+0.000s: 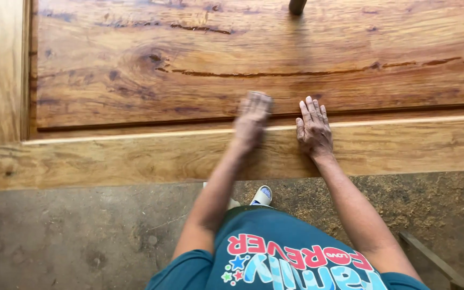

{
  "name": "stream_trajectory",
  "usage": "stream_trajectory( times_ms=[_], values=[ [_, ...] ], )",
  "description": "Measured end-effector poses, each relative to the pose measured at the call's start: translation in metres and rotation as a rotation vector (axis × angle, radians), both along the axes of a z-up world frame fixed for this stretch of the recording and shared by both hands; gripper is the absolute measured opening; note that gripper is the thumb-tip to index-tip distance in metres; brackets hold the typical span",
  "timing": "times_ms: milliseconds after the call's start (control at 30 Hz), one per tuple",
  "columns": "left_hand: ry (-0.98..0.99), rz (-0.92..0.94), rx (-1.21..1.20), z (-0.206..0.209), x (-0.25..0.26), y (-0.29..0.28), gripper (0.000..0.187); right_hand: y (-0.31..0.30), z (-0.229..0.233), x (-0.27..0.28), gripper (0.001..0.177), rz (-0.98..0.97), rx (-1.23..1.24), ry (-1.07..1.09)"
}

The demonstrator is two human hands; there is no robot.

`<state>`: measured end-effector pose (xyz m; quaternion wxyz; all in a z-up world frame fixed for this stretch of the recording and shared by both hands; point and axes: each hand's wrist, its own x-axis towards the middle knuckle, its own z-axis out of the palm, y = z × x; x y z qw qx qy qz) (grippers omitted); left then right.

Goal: Manual sanding of a wooden door using a sanding block to smooth the surface.

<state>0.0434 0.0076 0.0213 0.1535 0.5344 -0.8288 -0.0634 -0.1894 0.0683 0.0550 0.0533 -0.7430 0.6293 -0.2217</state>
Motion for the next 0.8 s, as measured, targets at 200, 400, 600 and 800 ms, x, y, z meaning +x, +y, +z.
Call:
stream_trajectory(
  times_ms=[200, 400, 600, 800],
  values=[
    [-0.138, 0.413, -0.463, -0.044, 0.285, -0.017, 0.042, -0.001, -0.004, 0.0, 0.055, -0.008, 0.023, 0.006],
    [-0.404, 0.466, -0.182, 0.001, 0.144, 0.018, 0.052, -0.006, -0.002, 0.004, 0.055, -0.03, 0.011, -0.01],
    [-0.073, -0.129, -0.035, -0.035, -0.08, 0.005, 0.067, -0.004, -0.018, -0.009, 0.048, -0.032, -0.048, -0.099],
    [-0.228, -0.315, -0.012, 0.009, 0.079, -0.011, 0.07, 0.045, -0.006, -0.109, 0.054, -0.245, -0.193, -0.193]
  ],
)
